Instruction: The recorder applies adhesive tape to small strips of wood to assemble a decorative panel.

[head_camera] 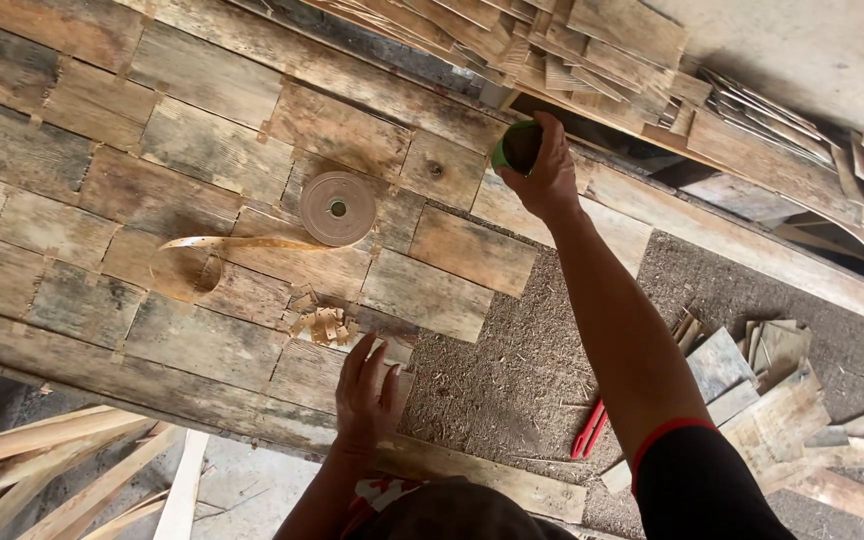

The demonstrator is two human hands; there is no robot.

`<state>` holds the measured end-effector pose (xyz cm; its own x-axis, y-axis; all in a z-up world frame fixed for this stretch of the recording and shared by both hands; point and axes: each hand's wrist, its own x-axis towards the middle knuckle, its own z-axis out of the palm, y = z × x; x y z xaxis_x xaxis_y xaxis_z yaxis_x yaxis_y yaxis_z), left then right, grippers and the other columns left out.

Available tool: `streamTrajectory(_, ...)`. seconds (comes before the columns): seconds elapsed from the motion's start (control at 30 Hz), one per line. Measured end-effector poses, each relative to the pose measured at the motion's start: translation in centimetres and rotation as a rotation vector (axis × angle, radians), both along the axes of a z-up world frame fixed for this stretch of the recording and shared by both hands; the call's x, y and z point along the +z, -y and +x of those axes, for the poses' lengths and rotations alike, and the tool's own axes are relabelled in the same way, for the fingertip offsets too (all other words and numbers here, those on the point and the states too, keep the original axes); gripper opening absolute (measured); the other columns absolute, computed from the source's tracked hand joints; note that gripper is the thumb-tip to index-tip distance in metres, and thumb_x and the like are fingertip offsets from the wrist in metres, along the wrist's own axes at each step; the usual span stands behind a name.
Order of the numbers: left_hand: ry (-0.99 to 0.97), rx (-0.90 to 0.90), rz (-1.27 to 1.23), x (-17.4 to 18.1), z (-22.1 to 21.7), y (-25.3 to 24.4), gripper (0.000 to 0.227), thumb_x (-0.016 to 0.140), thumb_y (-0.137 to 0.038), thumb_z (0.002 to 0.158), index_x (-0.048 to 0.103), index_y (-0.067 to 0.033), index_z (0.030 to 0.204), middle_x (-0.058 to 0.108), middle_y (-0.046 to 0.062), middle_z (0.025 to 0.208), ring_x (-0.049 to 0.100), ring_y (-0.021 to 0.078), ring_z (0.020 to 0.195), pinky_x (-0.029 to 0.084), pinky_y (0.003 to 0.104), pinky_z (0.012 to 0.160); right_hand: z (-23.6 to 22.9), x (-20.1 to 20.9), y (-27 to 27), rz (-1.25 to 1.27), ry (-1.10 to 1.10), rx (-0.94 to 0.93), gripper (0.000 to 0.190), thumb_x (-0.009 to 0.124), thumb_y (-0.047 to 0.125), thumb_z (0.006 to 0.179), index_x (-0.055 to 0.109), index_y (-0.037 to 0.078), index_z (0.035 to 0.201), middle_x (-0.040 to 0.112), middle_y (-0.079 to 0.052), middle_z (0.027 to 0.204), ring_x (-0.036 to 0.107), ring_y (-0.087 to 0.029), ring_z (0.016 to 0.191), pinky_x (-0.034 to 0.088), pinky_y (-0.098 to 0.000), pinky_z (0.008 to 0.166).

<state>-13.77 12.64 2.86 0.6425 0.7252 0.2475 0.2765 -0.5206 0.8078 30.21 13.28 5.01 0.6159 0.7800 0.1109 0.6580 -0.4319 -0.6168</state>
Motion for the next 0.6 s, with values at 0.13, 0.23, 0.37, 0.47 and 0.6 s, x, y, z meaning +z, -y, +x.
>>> streamTrajectory(0.13, -0.065, 0.041, -0.007, -0.7, -0.7, -0.9, 0.040, 0.070, -0.014, 0.096, 0.061, -0.0039, 0.134, 0.059, 0.018, 0.145, 0.061, 0.0364, 0.131, 0.055, 0.045, 0.103, 1.0, -1.3, -1.3, -0.033, 0.066, 0.040, 0.100, 0.099, 0.018, 0.075, 0.034, 0.009, 0.150, 0.052, -0.023, 0.141, 0.055, -0.042, 0.130, 0.051, -0.0454, 0.109)
streamTrajectory(0.23, -0.035, 0.043, 0.019, -0.7, -0.6, -1.4, 0.041, 0.070, -0.014, 0.098, 0.060, -0.0025, 0.136, 0.057, 0.019, 0.147, 0.060, 0.0375, 0.133, 0.055, 0.045, 0.104, 1.2, -1.9, -1.7, -0.027, -0.008, 0.028, 0.099, 0.098, 0.019, 0.078, 0.033, 0.010, 0.151, 0.054, -0.019, 0.142, 0.058, -0.038, 0.132, 0.051, -0.0433, 0.113)
streamTrajectory(0.37, -0.058, 0.067, 0.004, -0.9, -0.3, -1.4, 0.039, 0.071, -0.015, 0.097, 0.061, -0.0036, 0.133, 0.058, 0.019, 0.145, 0.061, 0.0368, 0.132, 0.056, 0.045, 0.103, 1.2, -2.7, -1.8, -0.030, -0.026, 0.019, 0.100, 0.099, 0.020, 0.079, 0.031, 0.011, 0.153, 0.052, -0.019, 0.144, 0.058, -0.037, 0.134, 0.051, -0.0423, 0.115)
streamTrajectory(0.47, -0.052, 0.071, 0.014, -1.2, 0.1, -1.4, 0.039, 0.072, -0.015, 0.097, 0.061, -0.0030, 0.133, 0.059, 0.019, 0.144, 0.061, 0.0371, 0.131, 0.057, 0.045, 0.103, 0.7, -2.9, -1.8, -0.056, -0.001, 0.022, 0.103, 0.098, 0.022, 0.079, 0.029, 0.012, 0.155, 0.049, -0.018, 0.147, 0.057, -0.036, 0.135, 0.052, -0.0418, 0.116)
streamTrajectory(0.6, -0.039, 0.050, 0.022, -1.5, 0.4, -1.6, 0.038, 0.071, -0.014, 0.097, 0.061, -0.0023, 0.132, 0.059, 0.020, 0.144, 0.061, 0.0374, 0.132, 0.057, 0.044, 0.103, 0.2, -2.8, -1.6, -0.124, 0.096, 0.026, 0.113, 0.101, 0.025, 0.076, 0.024, 0.013, 0.159, 0.041, -0.019, 0.154, 0.049, -0.039, 0.140, 0.048, -0.0456, 0.116)
